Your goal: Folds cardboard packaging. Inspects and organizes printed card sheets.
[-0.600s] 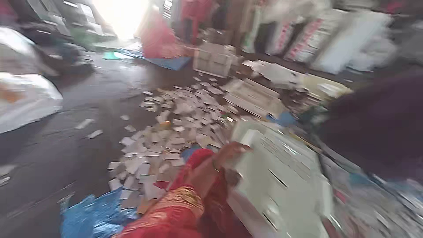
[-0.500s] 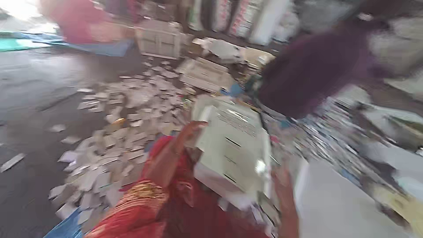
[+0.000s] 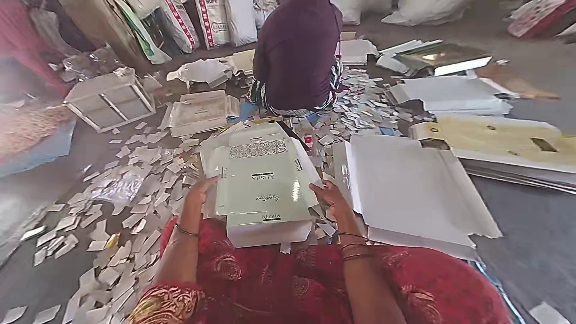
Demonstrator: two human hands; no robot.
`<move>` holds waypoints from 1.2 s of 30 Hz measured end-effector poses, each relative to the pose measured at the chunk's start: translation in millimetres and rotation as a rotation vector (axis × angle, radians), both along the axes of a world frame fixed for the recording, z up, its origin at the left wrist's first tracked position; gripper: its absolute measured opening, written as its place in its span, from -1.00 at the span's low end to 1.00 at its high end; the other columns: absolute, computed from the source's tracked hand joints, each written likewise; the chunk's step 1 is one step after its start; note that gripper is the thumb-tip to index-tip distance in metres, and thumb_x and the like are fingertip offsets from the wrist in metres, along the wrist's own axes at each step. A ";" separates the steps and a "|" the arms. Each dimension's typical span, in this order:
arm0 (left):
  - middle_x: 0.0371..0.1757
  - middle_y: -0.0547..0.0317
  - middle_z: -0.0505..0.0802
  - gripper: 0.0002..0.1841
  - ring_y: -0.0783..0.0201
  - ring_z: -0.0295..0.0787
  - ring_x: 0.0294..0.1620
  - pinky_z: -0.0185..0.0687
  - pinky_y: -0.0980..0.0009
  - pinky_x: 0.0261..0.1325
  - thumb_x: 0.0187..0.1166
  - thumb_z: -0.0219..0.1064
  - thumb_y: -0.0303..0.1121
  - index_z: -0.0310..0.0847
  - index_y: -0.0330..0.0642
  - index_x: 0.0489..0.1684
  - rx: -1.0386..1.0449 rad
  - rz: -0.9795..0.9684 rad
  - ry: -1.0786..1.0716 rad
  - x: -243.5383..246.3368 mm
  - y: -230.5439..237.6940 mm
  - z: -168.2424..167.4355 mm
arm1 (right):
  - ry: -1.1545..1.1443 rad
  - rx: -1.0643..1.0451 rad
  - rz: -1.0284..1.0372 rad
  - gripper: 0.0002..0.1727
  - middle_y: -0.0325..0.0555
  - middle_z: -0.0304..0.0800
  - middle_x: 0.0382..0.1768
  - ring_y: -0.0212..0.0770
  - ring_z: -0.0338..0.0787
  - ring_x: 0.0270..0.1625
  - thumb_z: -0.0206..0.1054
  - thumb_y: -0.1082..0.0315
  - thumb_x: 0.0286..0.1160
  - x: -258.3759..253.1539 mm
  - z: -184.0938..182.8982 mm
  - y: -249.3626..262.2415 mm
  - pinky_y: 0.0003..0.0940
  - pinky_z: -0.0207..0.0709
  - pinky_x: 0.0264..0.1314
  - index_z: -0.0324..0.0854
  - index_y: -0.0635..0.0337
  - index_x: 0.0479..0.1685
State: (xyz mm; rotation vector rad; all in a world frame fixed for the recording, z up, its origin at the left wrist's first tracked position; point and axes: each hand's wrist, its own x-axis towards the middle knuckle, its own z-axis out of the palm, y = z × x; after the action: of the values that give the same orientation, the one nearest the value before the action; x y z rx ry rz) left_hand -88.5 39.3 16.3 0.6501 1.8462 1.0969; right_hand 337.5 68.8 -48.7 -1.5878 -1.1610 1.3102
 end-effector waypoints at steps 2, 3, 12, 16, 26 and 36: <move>0.53 -0.19 0.61 -0.23 -0.05 0.54 0.53 0.47 -0.06 0.52 0.47 0.55 -0.23 0.29 -0.19 0.69 0.013 -0.068 0.038 -0.4 -3.0 -2.7 | -0.159 0.055 0.056 -0.21 0.36 0.62 0.34 0.14 0.66 0.37 0.65 0.29 0.28 5.4 -4.8 0.1 0.05 0.53 0.44 0.39 0.42 0.51; 0.51 -0.17 0.63 -0.25 -0.05 0.57 0.50 0.49 -0.06 0.50 0.49 0.53 -0.25 0.28 -0.13 0.71 0.019 -0.109 0.061 0.4 -3.2 -4.1 | -0.268 0.079 0.079 -0.19 0.43 0.60 0.35 0.25 0.63 0.42 0.66 0.32 0.26 5.8 -5.3 0.1 0.16 0.46 0.50 0.37 0.45 0.52; 0.66 -0.16 0.49 -0.23 -0.03 0.48 0.60 0.42 -0.02 0.60 0.59 0.38 -0.48 0.06 -0.10 0.83 -0.044 -0.312 0.176 6.1 -0.7 -2.2 | -0.432 0.154 0.087 -0.25 0.50 0.60 0.32 0.47 0.62 0.36 0.56 0.45 0.30 3.6 -13.3 -1.1 0.49 0.42 0.33 0.35 0.36 0.55; 0.72 -0.03 0.43 -0.27 0.11 0.42 0.64 0.32 0.09 0.67 0.71 0.24 -0.47 -0.04 -0.02 0.86 -0.084 -0.297 0.124 15.3 -3.4 27.7 | -0.233 0.149 0.043 -0.28 0.37 0.65 0.33 0.26 0.68 0.36 0.57 0.45 0.33 13.3 -3.5 -4.6 0.28 0.51 0.39 0.36 0.33 0.53; 0.07 0.07 0.82 -0.54 0.38 0.80 -0.02 0.76 0.32 0.11 0.66 0.33 -0.22 0.47 -0.25 0.44 0.479 -0.126 0.164 16.7 -10.3 13.5 | 0.427 0.318 -0.099 -0.32 -0.03 0.68 0.34 -0.16 0.76 0.15 0.32 0.22 0.62 22.5 39.7 -18.1 -0.12 0.70 0.16 0.24 -0.03 0.76; 0.46 0.01 0.62 -0.22 0.44 0.69 0.28 0.65 0.45 0.34 0.67 0.30 -0.22 -0.07 -0.25 0.81 0.626 -0.138 0.096 48.3 -7.0 25.7 | 0.492 0.553 -0.048 -0.34 0.07 0.68 0.31 -0.10 0.83 0.10 0.35 0.34 0.62 45.8 100.4 -17.0 -0.13 0.79 0.09 0.25 0.10 0.71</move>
State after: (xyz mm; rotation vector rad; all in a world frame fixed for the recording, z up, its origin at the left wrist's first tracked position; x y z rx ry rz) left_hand -40.3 32.3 42.1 1.1843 1.4940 1.5823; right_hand 383.3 51.8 51.7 -0.8300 -1.0397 1.1299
